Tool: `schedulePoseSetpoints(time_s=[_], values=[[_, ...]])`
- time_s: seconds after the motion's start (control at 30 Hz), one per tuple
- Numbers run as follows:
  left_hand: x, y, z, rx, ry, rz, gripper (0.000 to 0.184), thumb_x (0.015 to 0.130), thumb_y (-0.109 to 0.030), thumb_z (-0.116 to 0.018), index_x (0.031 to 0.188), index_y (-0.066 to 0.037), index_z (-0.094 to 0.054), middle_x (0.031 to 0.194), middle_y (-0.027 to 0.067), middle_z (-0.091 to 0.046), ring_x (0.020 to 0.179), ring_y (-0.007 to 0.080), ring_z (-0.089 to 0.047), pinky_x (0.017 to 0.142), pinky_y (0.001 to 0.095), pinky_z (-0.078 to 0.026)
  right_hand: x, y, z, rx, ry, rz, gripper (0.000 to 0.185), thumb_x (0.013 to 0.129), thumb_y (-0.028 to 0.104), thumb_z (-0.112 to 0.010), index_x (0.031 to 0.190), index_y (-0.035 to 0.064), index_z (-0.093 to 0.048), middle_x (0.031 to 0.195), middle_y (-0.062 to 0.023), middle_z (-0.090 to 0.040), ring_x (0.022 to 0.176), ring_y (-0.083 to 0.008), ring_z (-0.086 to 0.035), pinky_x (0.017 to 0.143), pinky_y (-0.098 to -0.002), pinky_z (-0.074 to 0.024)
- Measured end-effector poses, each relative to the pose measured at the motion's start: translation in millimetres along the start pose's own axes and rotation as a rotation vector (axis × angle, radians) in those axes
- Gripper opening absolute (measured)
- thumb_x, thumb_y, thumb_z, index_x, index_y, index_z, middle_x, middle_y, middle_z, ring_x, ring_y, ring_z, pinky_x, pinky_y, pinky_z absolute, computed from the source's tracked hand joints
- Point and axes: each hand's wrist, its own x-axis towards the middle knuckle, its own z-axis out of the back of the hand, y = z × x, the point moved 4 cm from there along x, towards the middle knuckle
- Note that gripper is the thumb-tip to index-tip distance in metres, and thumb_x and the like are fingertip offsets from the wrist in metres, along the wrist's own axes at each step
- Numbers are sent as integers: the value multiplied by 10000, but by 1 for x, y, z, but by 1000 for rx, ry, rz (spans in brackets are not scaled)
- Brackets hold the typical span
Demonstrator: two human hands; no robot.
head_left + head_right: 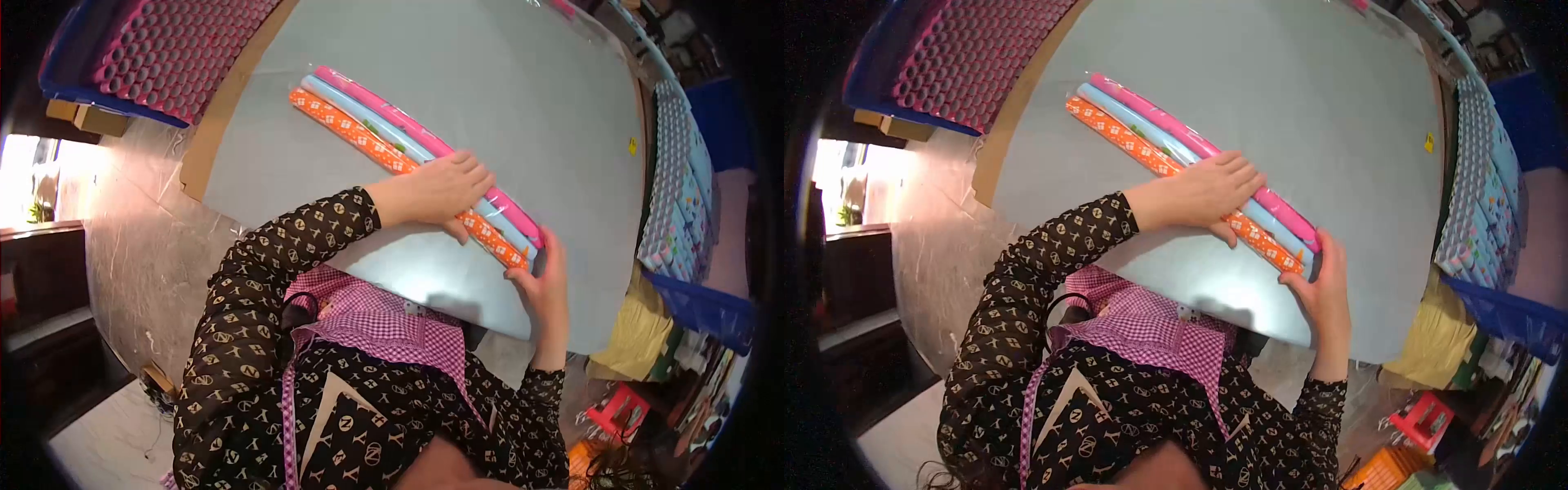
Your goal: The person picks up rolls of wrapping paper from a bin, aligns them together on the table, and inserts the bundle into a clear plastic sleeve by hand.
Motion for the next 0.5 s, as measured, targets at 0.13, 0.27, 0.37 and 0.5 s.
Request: schedulePoseSetpoints(time_s=[0.13,0.27,0.37,0.5], values=[[-1,-3,-3,-20,-12,-3,1002,601,-628,-726,1229,114,-483,1031,156,-559,1022,302,-563,994,396,-404,8,0,-4,-48,10,36,958,599,185,-900,1401,-4,-413,1299,-181,-530,1224,-310,-506,1060,-402,-395],[-1,-6,-2,-32,-10,33,1024,595,-610,-751,1252,124,-474,1056,164,-571,1060,312,-571,1053,424,-378,20,3,-12,-27,34,56,979,580,193,-912,1397,6,-405,1276,-182,-512,1188,-340,-505,1032,-419,-411],[4,-10,-6,46,-95,17,1034,572,-618,-769,1239,122,-492,1052,144,-593,1040,283,-586,1022,396,-390,28,8,-12,-55,55,88,976,578,171,-912,1397,9,-407,1270,-178,-516,1185,-334,-508,1031,-417,-413],[9,-14,-11,78,-116,47,1044,566,-609,-782,1248,128,-496,1051,134,-603,1029,268,-589,1003,378,-400,39,8,-17,-49,68,104,958,597,151,-905,1401,15,-403,1269,-176,-518,1186,-330,-508,1027,-414,-417]])
